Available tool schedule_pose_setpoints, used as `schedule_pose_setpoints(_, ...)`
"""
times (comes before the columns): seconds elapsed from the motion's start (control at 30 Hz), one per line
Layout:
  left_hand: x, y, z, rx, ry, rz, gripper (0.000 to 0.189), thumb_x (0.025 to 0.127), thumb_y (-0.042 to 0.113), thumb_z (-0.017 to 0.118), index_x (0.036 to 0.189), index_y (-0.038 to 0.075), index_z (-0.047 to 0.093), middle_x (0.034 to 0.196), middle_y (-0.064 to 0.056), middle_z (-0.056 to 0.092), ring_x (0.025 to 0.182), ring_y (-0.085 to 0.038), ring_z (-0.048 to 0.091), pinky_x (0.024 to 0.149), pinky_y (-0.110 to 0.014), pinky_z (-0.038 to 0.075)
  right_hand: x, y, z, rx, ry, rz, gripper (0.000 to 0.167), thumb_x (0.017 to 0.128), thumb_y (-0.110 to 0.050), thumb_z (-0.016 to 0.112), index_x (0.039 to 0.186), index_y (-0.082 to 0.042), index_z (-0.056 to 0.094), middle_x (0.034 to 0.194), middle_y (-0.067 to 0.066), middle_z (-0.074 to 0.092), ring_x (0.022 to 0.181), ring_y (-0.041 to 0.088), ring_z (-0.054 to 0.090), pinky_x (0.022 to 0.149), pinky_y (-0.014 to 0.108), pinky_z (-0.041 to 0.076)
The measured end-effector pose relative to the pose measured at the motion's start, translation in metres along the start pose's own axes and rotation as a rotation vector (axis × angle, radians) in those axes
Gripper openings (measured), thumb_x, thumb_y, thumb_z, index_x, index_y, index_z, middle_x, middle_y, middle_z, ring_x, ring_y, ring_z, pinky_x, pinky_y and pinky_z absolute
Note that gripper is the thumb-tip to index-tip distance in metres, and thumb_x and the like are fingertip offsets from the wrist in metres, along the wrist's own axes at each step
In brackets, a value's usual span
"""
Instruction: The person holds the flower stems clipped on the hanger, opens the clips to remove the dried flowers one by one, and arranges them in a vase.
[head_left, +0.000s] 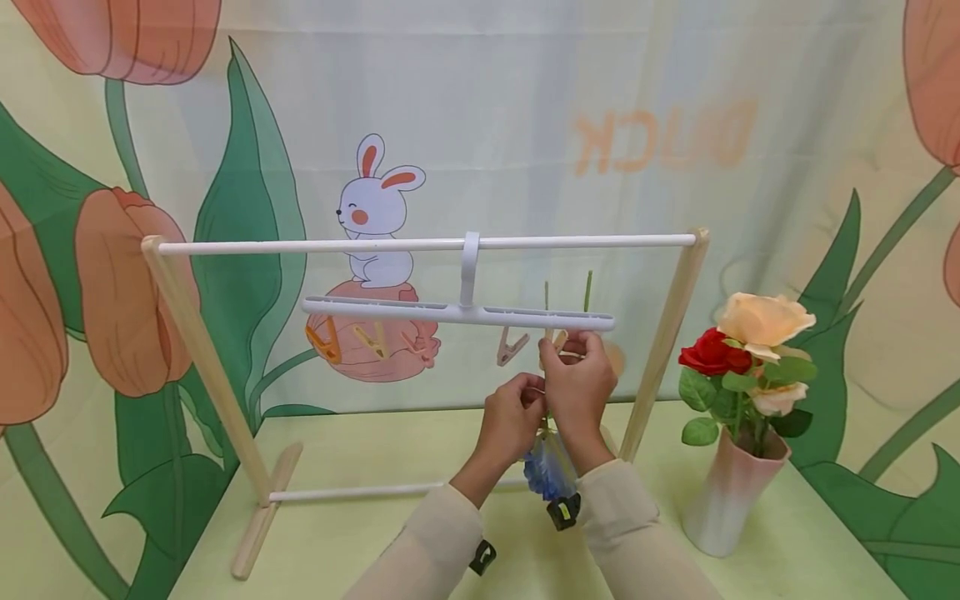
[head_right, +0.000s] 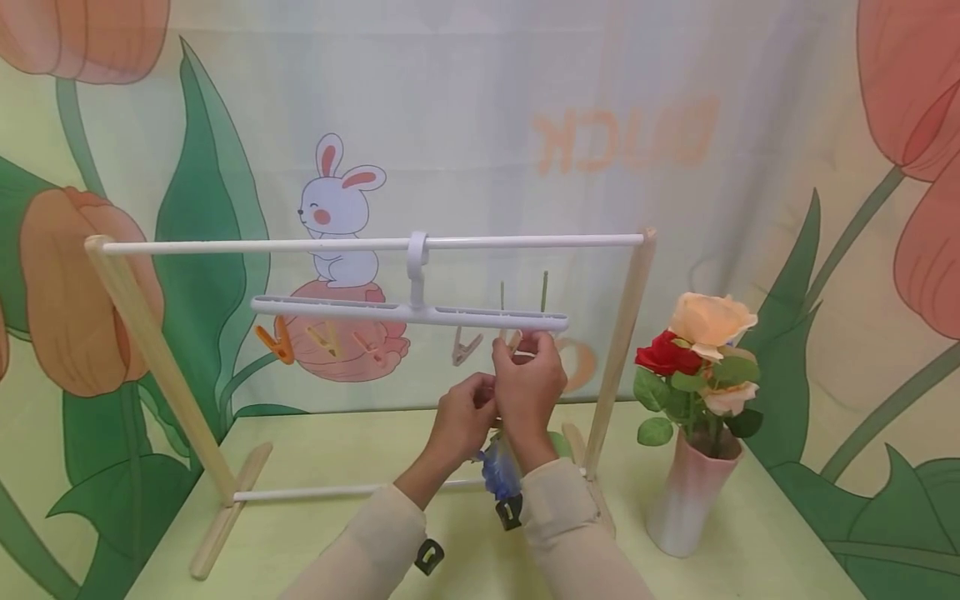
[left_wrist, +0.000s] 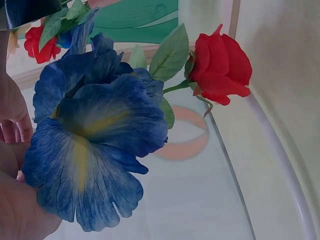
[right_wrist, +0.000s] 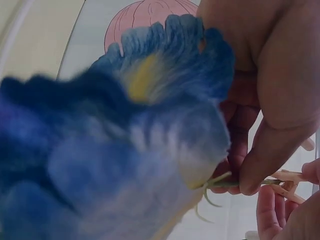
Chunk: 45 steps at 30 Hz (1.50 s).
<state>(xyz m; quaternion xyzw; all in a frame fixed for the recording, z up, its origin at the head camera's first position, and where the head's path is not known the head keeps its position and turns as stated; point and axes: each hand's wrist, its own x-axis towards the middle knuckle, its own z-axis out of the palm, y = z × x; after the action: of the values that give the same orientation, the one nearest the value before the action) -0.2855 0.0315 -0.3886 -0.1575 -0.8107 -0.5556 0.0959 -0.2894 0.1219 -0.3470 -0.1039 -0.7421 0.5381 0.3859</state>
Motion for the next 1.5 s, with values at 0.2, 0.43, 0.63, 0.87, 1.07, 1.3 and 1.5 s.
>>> schedule_pose_setpoints(0.2,-0.002,0.003,-0.001,0.009,0.0,-0.017,0.012,0.097,0.01,0.063,0.106,0.008,0.071,0.085,-0.006,0.074,0.066,-0.007,0.064,0.059,-0.02,0.053,-0.002,-0.003,0.002,0.023,0.027,-0.02,0.03,0.088,-0.023,0.077,0.108,-0.003,0.068,0.098,0.013,0.072,0.087,0.028,0.075,0.08,0.046,0.061)
schedule_pose_setpoints(0.43,-0.004,0.0,-0.001,-0.007,0.004,-0.038,0.009,0.097,0.01,0.064,0.102,0.006,0.071,0.086,-0.007,0.073,0.069,-0.007,0.064,0.06,-0.02,0.055,-0.003,-0.005,0.002,0.033,0.04,-0.045,0.024,0.09,-0.022,0.073,0.105,-0.004,0.071,0.095,0.012,0.074,0.083,0.026,0.076,0.075,0.042,0.061)
schedule_pose_setpoints(0.63,-0.008,-0.005,-0.002,-0.068,-0.016,-0.075,0.008,0.097,0.011,0.067,0.102,0.005,0.069,0.087,-0.007,0.073,0.066,-0.008,0.067,0.061,-0.023,0.059,-0.003,-0.003,0.001,0.04,0.047,-0.06,0.025,0.09,-0.022,0.073,0.107,-0.003,0.07,0.095,0.012,0.074,0.084,0.028,0.076,0.075,0.043,0.06)
schedule_pose_setpoints(0.87,-0.017,-0.011,-0.003,-0.076,-0.008,-0.068,0.007,0.096,0.007,0.066,0.102,0.004,0.069,0.083,-0.005,0.072,0.063,-0.007,0.065,0.06,-0.02,0.056,-0.005,0.002,0.002,0.024,0.036,-0.016,0.034,0.087,-0.025,0.079,0.108,-0.001,0.066,0.099,0.013,0.072,0.088,0.028,0.075,0.078,0.044,0.06)
schedule_pose_setpoints(1.07,-0.024,-0.011,-0.005,-0.07,-0.018,-0.072,0.007,0.096,0.008,0.067,0.102,0.005,0.069,0.084,-0.004,0.073,0.063,-0.004,0.065,0.061,-0.019,0.056,-0.005,0.003,0.006,0.045,0.054,-0.009,0.035,0.087,-0.027,0.079,0.106,-0.002,0.064,0.099,0.011,0.07,0.087,0.026,0.075,0.073,0.034,0.058)
schedule_pose_setpoints(1.3,-0.031,-0.011,-0.007,-0.023,-0.037,-0.074,0.006,0.096,0.008,0.068,0.101,0.006,0.068,0.083,-0.002,0.07,0.065,-0.003,0.06,0.061,-0.017,0.053,-0.006,0.005,0.008,0.057,0.059,-0.021,0.034,0.088,-0.024,0.078,0.108,-0.001,0.062,0.099,0.012,0.068,0.089,0.027,0.075,0.079,0.045,0.061)
schedule_pose_setpoints(1.5,-0.039,-0.017,-0.008,-0.017,-0.044,-0.056,0.005,0.096,0.006,0.066,0.101,0.006,0.068,0.081,-0.001,0.069,0.065,-0.002,0.059,0.061,-0.017,0.051,-0.006,0.004,0.007,0.053,0.053,-0.029,0.035,0.089,-0.024,0.077,0.109,-0.001,0.061,0.101,0.012,0.068,0.089,0.026,0.074,0.075,0.035,0.059)
